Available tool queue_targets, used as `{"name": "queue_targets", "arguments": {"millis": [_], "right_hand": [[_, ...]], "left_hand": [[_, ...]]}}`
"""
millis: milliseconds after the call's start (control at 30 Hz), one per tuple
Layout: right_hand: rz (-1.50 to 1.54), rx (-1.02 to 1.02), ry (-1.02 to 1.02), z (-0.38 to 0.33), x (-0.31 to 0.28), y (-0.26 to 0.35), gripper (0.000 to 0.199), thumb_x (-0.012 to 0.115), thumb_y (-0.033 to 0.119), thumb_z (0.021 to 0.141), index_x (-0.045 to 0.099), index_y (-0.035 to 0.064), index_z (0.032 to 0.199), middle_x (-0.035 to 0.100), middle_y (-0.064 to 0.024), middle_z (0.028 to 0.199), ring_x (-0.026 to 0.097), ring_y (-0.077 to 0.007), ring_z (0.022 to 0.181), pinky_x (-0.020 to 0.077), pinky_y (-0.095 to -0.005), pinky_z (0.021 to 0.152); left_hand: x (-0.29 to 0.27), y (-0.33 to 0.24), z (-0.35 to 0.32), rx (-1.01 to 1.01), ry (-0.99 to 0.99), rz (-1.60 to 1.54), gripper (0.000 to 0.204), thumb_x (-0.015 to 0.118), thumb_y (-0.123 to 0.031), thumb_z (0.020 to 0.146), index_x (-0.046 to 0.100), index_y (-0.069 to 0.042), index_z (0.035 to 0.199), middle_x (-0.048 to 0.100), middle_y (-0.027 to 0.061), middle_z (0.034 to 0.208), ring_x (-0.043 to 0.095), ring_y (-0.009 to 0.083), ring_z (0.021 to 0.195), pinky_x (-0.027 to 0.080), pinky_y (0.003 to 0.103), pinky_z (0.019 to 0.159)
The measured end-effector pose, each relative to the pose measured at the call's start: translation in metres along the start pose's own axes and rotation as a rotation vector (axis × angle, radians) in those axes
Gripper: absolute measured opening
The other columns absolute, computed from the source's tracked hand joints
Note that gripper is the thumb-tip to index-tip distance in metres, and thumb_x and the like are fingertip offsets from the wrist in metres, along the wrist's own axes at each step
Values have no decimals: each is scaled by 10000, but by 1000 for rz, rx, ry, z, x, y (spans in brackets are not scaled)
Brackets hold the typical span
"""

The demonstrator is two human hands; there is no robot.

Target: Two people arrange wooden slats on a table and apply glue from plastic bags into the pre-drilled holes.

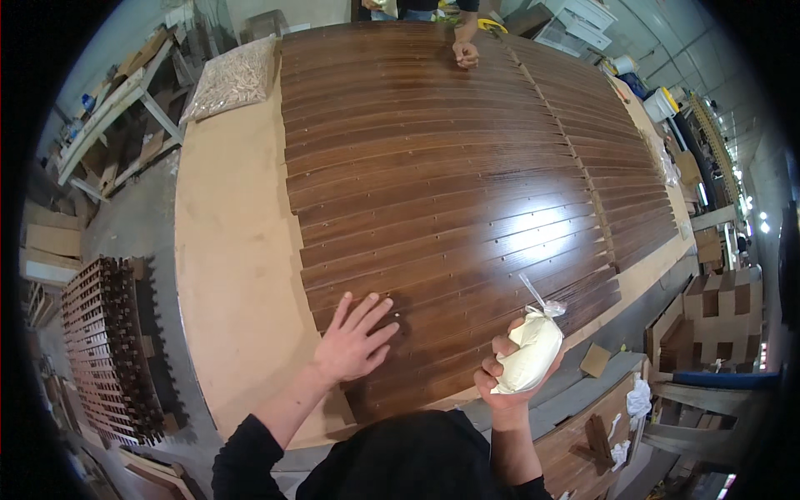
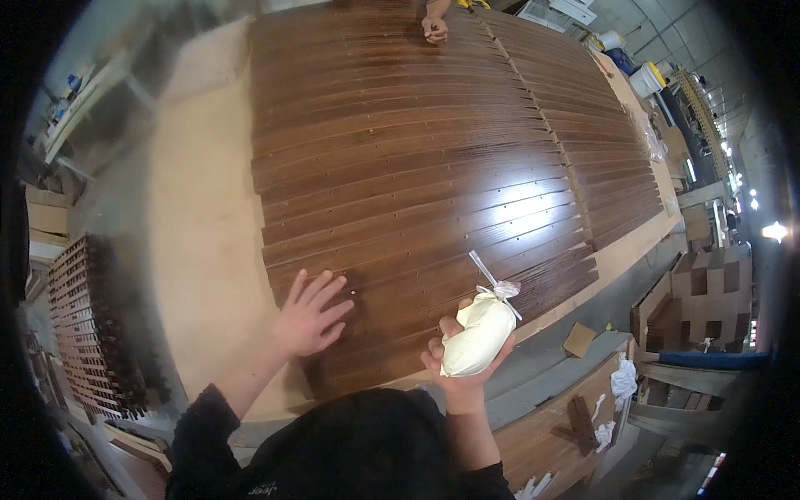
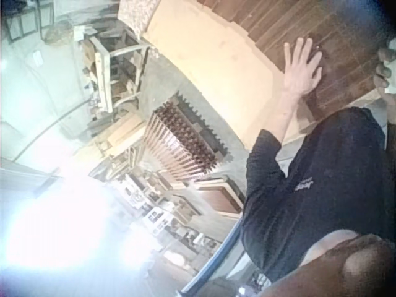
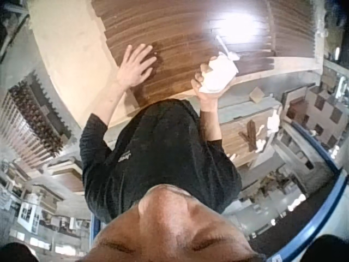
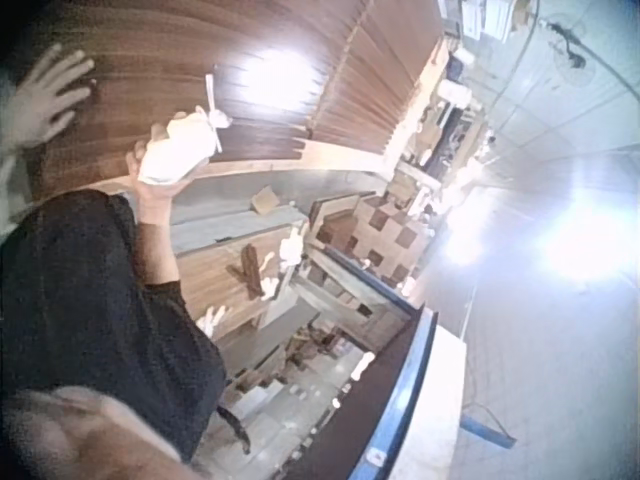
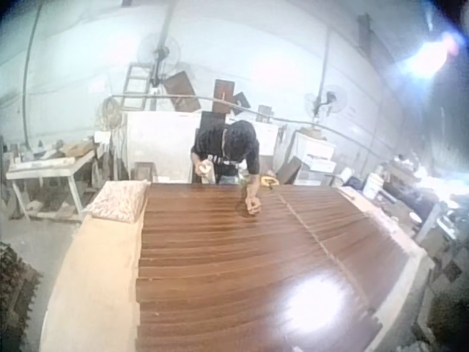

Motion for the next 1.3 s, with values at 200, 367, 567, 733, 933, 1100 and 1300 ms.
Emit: {"name": "queue_targets", "arguments": {"millis": [200,367,567,733,933,1100,1300], "right_hand": [[-73,-27,68,-17,8,-4,940,533,916,837,468,245,1493,633,-96,1172,706,-383,947,500,-478,737],[-64,-59,109,-28,6,0,914,553,905,835,469,256,1473,633,-91,1178,701,-395,980,499,-479,751],[-52,-72,105,-34,-1,-2,901,600,864,843,478,257,1498,604,-108,1327,661,-428,1128,537,-506,828],[-216,-134,-58,-32,-12,3,891,628,817,863,469,256,1537,574,-113,1446,592,-439,1292,584,-550,936],[-467,-186,-188,-16,-32,2,824,692,656,923,453,157,1534,639,-96,1368,655,-277,1242,634,-477,893],[-882,-221,-376,4,-83,10,665,709,450,985,484,82,1492,654,-89,1321,648,-254,1228,605,-423,914],[-1406,-287,-437,33,-42,-1,428,801,52,897,651,-23,1291,710,-73,1214,666,-170,1103,531,-335,976]], "left_hand": [[6,-6,12,67,6,191,441,725,-333,897,702,-255,1331,469,74,1610,352,322,1544,197,657,1269],[11,-7,12,143,10,291,433,711,-357,902,710,-266,1326,492,51,1594,357,302,1542,207,654,1268],[1,-11,12,163,-50,348,371,705,-349,906,740,-200,1244,513,34,1577,372,279,1533,215,650,1267],[-20,11,4,-112,-81,120,381,757,-266,867,688,-92,1198,487,136,1578,378,351,1518,232,611,1268],[-32,145,-159,-883,-634,-35,583,693,-264,935,499,-78,1453,386,263,1604,352,449,1489,259,577,1241],[-40,216,-352,-1222,-553,495,642,631,-360,998,457,-51,1533,385,282,1604,373,464,1471,304,563,1212],[-61,194,-337,-1444,-533,353,541,566,-376,1049,516,-75,1495,469,277,1547,445,459,1425,354,544,1182]]}}
Point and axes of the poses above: each hand's wrist, its own z-axis towards the middle knuckle, its own x-axis out of the palm, y = z × x, the point moved 9 cm from there along z, towards the middle knuckle
